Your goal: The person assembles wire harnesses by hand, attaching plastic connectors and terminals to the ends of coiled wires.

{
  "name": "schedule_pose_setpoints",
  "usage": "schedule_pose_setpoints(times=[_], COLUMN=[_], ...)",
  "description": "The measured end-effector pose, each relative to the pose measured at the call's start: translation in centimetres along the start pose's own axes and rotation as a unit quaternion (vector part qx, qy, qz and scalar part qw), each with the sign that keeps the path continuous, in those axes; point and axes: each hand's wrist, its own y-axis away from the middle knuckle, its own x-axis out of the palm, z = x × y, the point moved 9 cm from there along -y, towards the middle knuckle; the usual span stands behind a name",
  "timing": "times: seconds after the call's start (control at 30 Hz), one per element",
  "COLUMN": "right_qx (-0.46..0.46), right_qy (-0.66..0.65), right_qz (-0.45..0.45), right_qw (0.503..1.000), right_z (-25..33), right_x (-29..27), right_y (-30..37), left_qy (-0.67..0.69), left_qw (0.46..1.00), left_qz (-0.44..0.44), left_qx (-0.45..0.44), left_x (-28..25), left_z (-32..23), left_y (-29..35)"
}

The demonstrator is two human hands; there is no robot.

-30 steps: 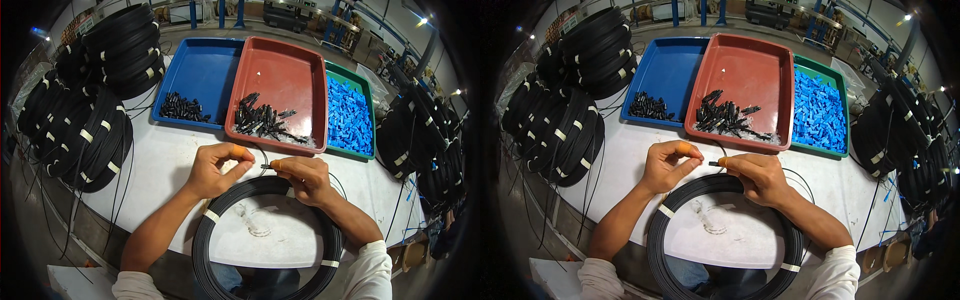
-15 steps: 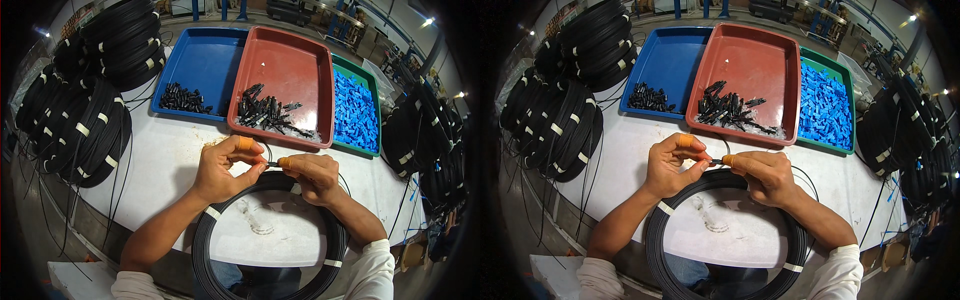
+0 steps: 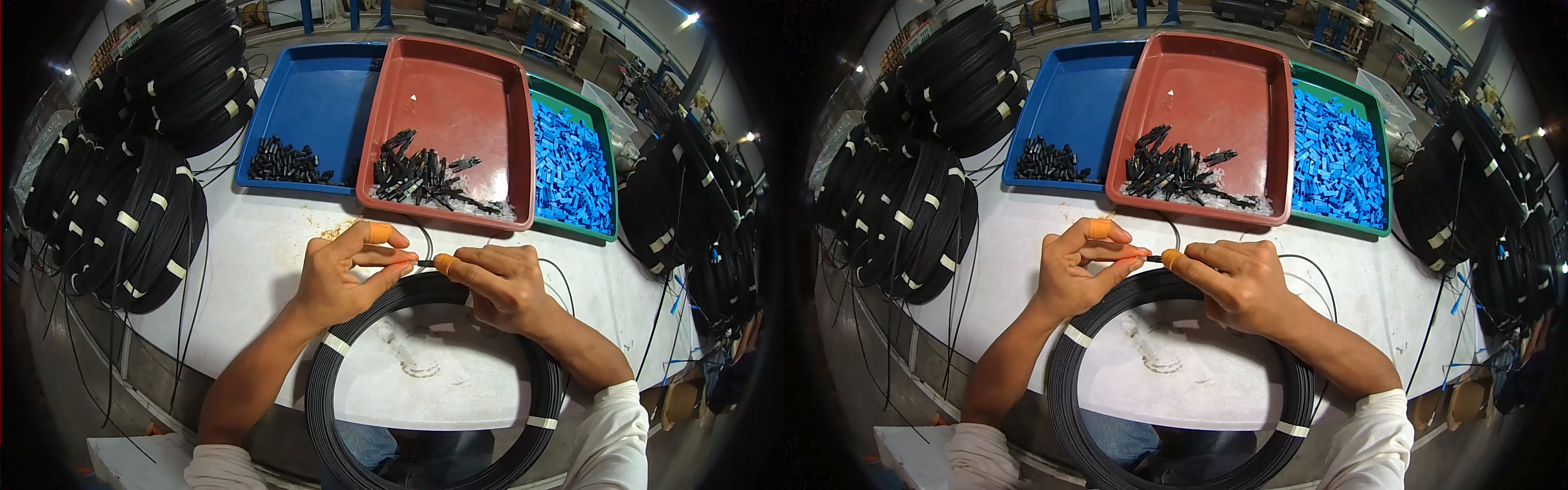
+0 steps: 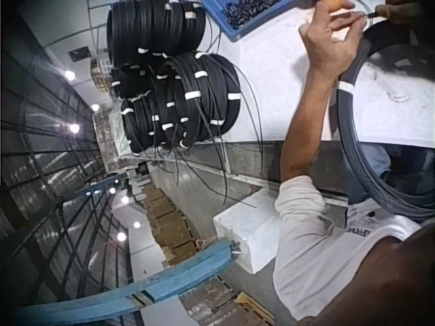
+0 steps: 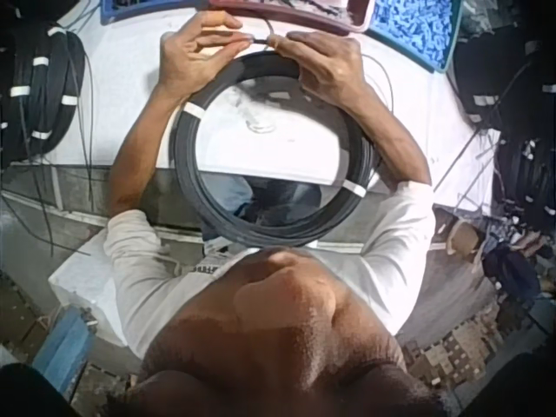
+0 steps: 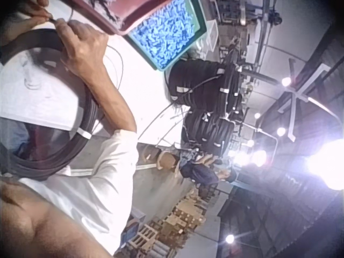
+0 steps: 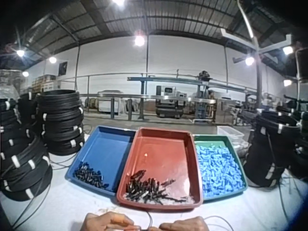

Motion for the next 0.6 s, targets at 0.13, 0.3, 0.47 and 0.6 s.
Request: schedule_pose_setpoints(times=[0.13, 0.3, 0.47, 0.6], right_qx=[0.037, 0.099, 0.116, 0.180], right_qy=[-0.085, -0.149, -0.134, -0.238], right_qz=[-0.021, -0.011, -0.005, -0.003], right_qw=[0.995, 0.984, 0.984, 0.954], right_z=[-1.0, -1.8, -1.9, -3.3], right_x=[0.6, 1.2, 0.8, 1.8], right_y=[0.3, 0.5, 0.7, 1.1], left_qy=[-0.016, 0.004, 0.031, -0.037], left_qw=[0.999, 0.999, 0.999, 0.990], left_qz=[-0.001, -0.006, -0.015, -0.020], left_qx=[0.034, 0.046, 0.024, 0.136], left_x=[0.1, 0.1, 0.4, 0.3], left_z=[-0.6, -0.1, 0.0, -1.8], left_y=[-0.1, 0.1, 0.0, 0.2])
